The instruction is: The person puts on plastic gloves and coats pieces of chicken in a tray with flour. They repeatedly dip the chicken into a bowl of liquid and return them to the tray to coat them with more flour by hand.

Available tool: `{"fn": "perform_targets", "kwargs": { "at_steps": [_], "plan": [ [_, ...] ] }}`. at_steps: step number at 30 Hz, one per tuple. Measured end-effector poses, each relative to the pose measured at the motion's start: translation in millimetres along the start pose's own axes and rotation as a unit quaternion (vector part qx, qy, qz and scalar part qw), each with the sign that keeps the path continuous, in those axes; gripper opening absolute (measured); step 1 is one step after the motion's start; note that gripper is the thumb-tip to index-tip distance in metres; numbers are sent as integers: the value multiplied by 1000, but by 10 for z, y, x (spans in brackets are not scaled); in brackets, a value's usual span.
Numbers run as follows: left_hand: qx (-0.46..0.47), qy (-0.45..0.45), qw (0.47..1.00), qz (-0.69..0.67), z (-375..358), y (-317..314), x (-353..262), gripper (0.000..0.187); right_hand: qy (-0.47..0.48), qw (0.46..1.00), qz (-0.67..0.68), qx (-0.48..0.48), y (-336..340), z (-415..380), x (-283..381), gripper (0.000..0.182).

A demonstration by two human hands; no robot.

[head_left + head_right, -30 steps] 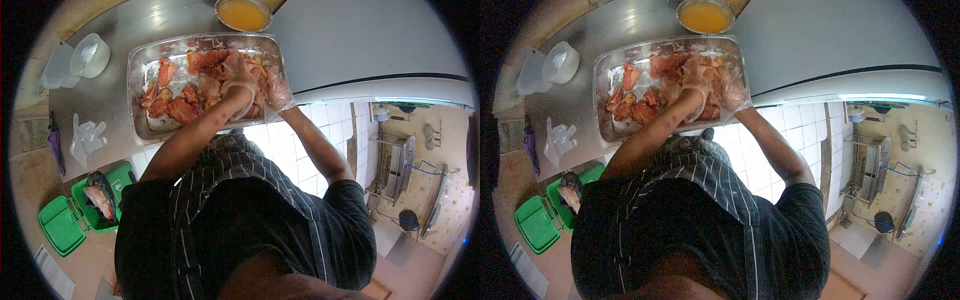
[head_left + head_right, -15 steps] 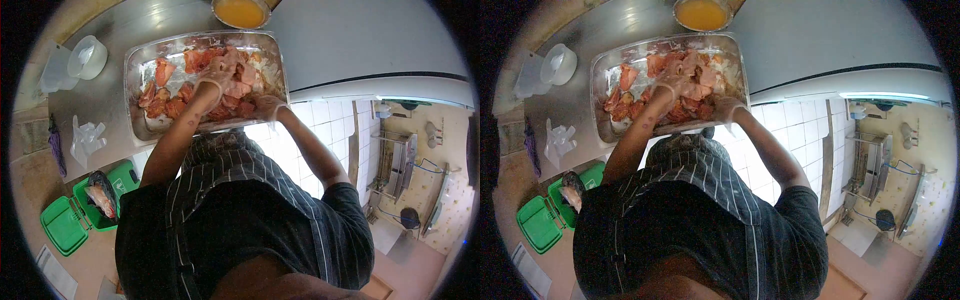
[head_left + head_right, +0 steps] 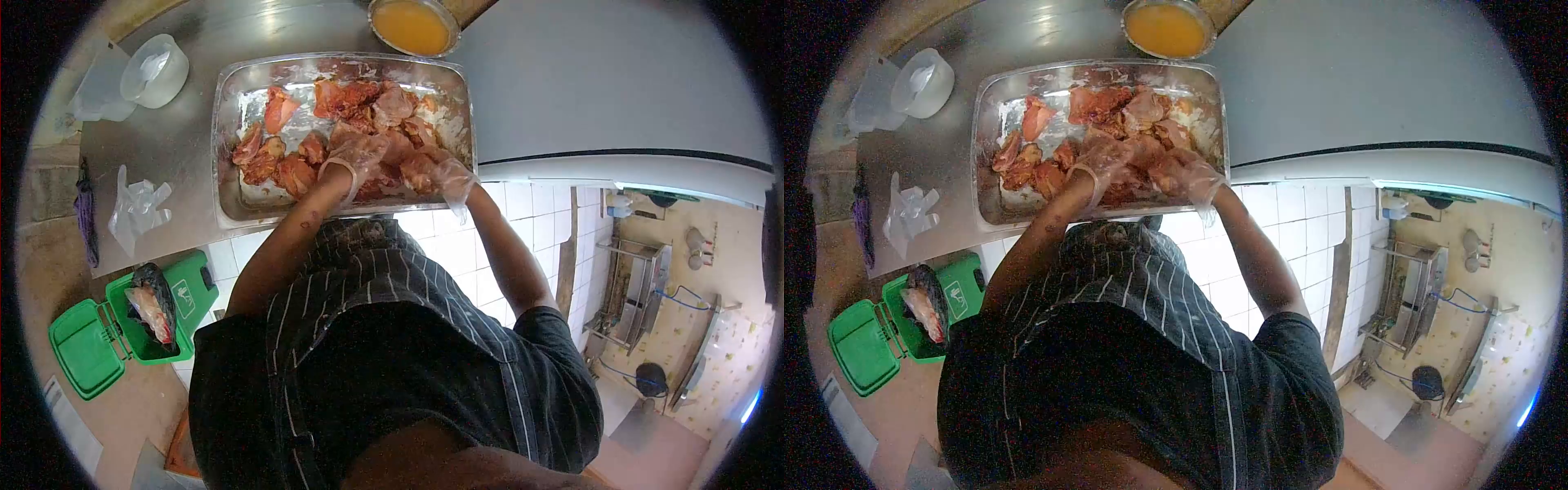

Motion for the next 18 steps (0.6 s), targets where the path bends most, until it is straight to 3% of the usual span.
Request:
{"fn": "perform_targets", "kwargs": {
  "at_steps": [1,2,3,4,5,7,8,9,10,11,12,13,14,15,16,17,18],
  "plan": [
    [-9,-138,978,156,-15,22,-101,36,1,1000,-4,1,66,-28,220,42],
    [-12,-139,978,154,31,-86,-45,36,-64,994,83,-40,171,-86,655,43],
    [36,-2,995,-89,98,-285,97,41,-129,974,170,-82,191,-106,905,46],
    [83,133,933,-325,140,-417,156,46,-256,827,492,-92,56,-75,850,56],
    [83,130,933,-326,115,-374,-1,46,-255,828,490,-93,5,-49,915,56],
    [8,157,961,-228,39,-186,-347,60,-229,780,575,-92,-15,-28,1098,70],
    [67,186,967,-161,33,19,-552,65,-234,828,497,-115,95,-108,1338,72],
    [68,185,967,-161,65,-72,-435,65,-233,828,497,-116,64,-115,1180,72],
    [65,169,963,-199,127,-237,-226,68,-138,941,277,-137,12,-106,917,68],
    [63,154,958,-236,140,-262,-202,70,-34,988,38,-147,12,-119,905,66],
    [64,154,957,-236,98,-302,-171,70,-35,988,38,-147,47,-149,856,66],
    [13,112,977,-181,34,-198,-271,68,-5,985,-147,-90,126,-154,1026,65],
    [-38,68,989,-124,-2,-107,-354,66,24,944,-327,-30,160,-169,1106,65],
    [-36,68,989,-123,2,-74,-385,66,23,945,-326,-30,117,-144,932,65],
    [-38,48,990,-124,8,-50,-416,65,17,995,-73,-71,37,-84,657,64],
    [-41,29,991,-125,1,-13,-466,63,10,977,184,-107,25,-67,673,63],
    [-39,29,991,-125,-12,38,-515,63,8,977,185,-107,14,-112,672,63]
  ]
}}
Point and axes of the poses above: each hand's wrist, its own z-axis towards the middle knuckle, its own y-axis out of the back of the hand, x = y × z, the point moved 2 cm from there along z, towards the middle knuckle, and after that the axes turned 15 degrees about -x, right-handed, at the moved point
